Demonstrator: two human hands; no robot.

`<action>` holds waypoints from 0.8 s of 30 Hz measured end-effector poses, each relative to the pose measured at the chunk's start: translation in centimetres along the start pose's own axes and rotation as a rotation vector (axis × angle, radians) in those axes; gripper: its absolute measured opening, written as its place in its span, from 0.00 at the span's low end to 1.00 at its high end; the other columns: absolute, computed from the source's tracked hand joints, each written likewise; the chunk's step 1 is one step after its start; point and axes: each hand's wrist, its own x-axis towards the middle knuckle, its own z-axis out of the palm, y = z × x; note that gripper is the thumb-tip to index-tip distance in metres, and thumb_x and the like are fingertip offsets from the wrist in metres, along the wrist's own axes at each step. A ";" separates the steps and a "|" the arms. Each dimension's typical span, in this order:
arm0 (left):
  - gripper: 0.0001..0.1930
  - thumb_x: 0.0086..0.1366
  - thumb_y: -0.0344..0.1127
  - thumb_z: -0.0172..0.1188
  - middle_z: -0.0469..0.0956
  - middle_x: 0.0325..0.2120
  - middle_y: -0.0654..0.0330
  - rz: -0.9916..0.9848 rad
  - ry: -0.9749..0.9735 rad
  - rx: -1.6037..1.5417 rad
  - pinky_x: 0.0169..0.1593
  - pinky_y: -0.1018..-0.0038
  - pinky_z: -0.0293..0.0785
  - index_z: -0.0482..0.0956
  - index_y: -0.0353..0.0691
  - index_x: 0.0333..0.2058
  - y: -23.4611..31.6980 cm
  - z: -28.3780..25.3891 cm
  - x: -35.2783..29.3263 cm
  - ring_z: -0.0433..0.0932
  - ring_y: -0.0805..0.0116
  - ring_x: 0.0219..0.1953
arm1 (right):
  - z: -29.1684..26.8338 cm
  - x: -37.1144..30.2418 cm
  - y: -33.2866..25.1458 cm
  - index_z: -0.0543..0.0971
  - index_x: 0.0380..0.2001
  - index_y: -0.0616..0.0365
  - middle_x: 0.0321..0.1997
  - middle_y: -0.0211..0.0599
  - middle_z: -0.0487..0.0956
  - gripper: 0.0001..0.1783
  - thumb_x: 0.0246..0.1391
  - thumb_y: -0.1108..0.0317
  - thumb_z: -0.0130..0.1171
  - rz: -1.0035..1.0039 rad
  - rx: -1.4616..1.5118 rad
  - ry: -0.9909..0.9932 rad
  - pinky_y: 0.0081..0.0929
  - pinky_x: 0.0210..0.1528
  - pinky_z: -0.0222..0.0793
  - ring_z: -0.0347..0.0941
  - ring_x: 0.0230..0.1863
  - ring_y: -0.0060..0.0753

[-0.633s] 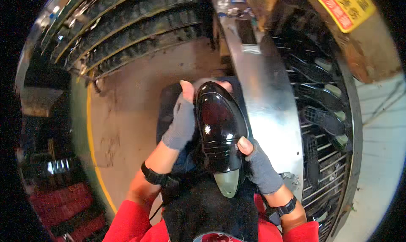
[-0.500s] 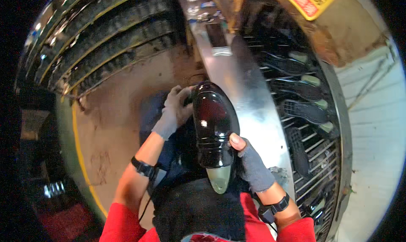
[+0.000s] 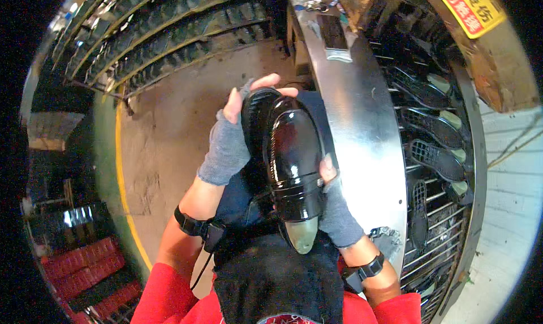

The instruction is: The recorder is wiping and inspecting finished black shoes on a last in a factory setting.

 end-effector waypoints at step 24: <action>0.47 0.61 0.45 0.75 0.76 0.66 0.46 -0.031 -0.175 0.381 0.67 0.64 0.75 0.61 0.36 0.74 2.9 2.9 -4.1 0.81 0.61 0.60 | 1.0 -0.3 0.9 0.69 0.72 0.62 0.64 0.48 0.81 0.47 0.67 0.33 0.58 -0.087 -0.063 -0.030 0.43 0.63 0.82 0.84 0.57 0.44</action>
